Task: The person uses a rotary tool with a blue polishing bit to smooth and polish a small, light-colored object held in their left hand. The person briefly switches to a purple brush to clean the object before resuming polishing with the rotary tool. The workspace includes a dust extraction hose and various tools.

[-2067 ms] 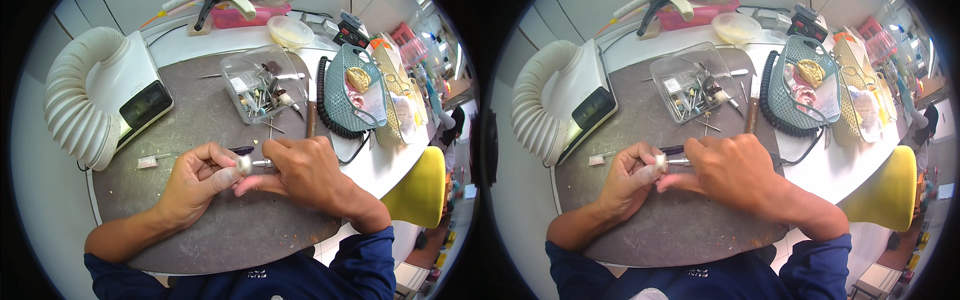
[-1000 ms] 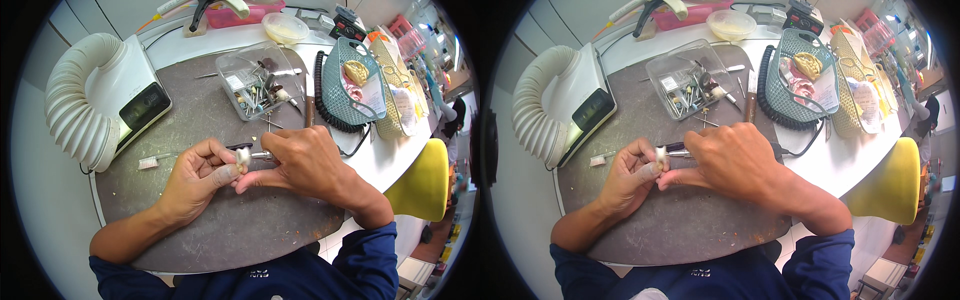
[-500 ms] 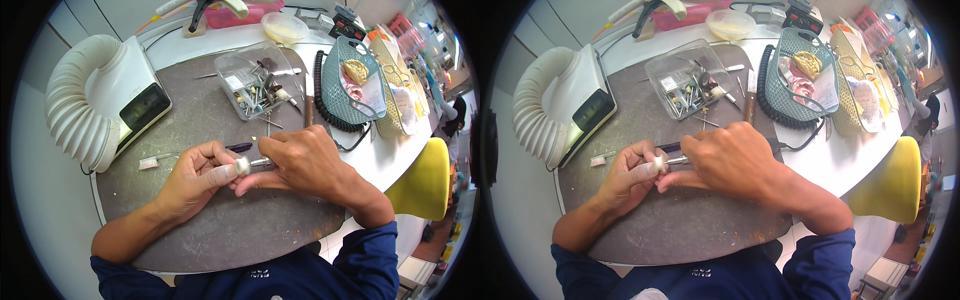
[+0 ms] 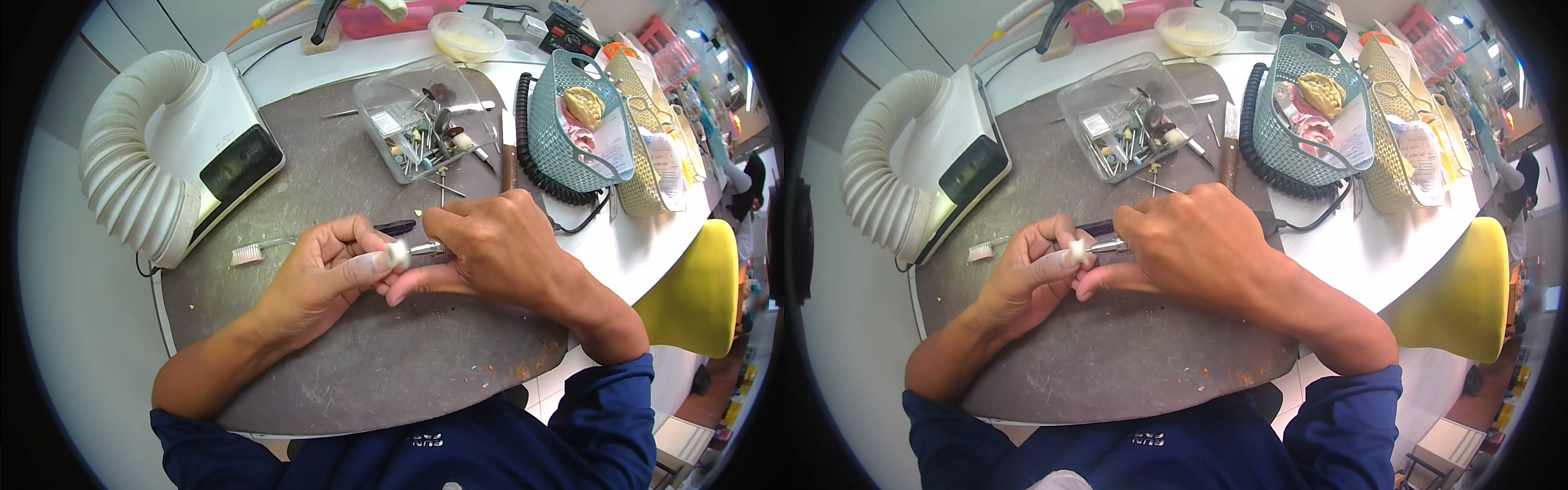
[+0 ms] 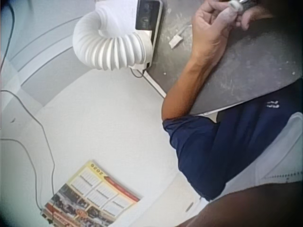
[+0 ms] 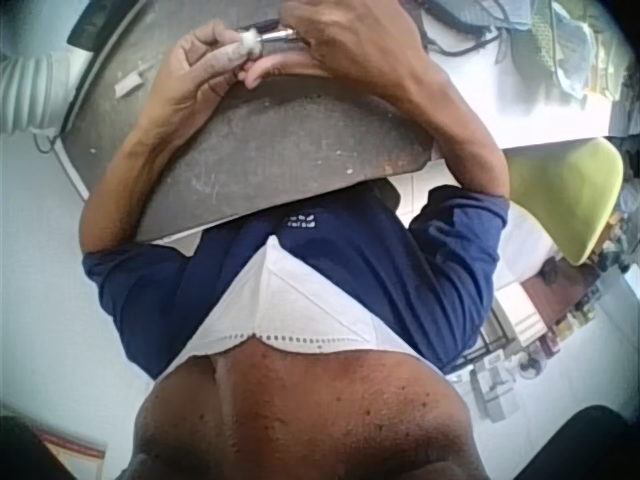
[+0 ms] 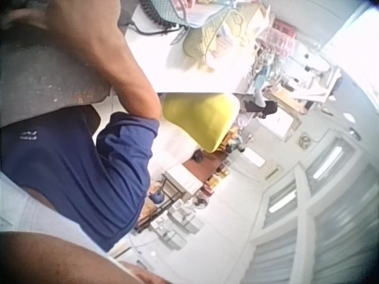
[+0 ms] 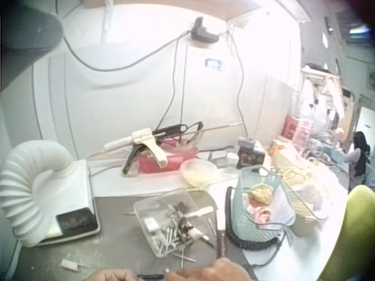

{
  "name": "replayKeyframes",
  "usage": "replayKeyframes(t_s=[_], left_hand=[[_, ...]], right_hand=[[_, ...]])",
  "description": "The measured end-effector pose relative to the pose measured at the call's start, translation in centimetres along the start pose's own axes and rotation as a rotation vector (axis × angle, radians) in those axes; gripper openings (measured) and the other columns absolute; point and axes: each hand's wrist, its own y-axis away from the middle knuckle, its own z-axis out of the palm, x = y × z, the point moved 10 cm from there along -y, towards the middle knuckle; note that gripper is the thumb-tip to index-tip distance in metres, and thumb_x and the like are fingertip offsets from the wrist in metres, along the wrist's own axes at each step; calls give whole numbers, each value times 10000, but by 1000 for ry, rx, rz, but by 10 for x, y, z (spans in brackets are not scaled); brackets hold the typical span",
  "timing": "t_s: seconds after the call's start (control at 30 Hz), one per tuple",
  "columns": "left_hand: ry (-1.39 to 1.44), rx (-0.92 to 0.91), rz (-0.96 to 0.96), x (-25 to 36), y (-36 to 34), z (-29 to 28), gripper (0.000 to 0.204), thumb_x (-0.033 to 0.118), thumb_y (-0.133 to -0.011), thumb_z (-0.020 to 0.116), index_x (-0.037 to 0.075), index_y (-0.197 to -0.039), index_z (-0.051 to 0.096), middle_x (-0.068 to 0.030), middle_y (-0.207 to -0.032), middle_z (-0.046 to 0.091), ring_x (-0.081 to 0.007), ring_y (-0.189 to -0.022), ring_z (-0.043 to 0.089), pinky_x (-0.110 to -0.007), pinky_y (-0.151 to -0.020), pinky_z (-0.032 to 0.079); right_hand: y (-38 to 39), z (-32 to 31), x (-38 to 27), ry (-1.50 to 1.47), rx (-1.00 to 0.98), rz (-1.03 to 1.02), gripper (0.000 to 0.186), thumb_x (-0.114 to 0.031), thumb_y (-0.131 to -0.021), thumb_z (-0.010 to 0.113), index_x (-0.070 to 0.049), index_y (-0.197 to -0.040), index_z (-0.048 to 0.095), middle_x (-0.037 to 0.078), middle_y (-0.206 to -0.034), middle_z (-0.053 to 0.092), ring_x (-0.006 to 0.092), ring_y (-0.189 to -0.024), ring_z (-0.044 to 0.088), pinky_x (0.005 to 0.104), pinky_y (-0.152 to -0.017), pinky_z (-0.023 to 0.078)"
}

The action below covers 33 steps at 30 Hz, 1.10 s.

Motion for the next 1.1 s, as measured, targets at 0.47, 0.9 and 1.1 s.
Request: replayKeyframes(t_s=[0.47, 0.9, 1.1], left_hand=[[-31, 28, -4, -1, 1, -3, 222, 158, -840, 727, 71, -912, 536, -74, -927, 617, -107, -797, 603, -252, -724, 510], [-33, 43, 1, -1, 0, -4, 215, 161, -843, 723, 66, -896, 538, -63, -918, 605, -111, -781, 600, -246, -724, 512], [-44, 50, -8, 0, 0, -2, 218, 160, -846, 725, 71, -893, 531, -66, -930, 607, -109, -795, 600, -247, -726, 510]], right_hand=[[0, 4, 4, -9, -50, 16, 752, -757, -790, 544, -20, -653, 608, 138, -506, 586, 292, -453, 625, 365, -445, 486], [1, 2, 5, -6, -12, 23, 715, -731, -756, 605, -27, -635, 578, 124, -517, 580, 289, -450, 613, 371, -433, 468], [0, 1, 3, -6, -18, 6, 751, -753, -791, 551, -19, -640, 606, 145, -507, 590, 298, -456, 630, 370, -435, 483]])
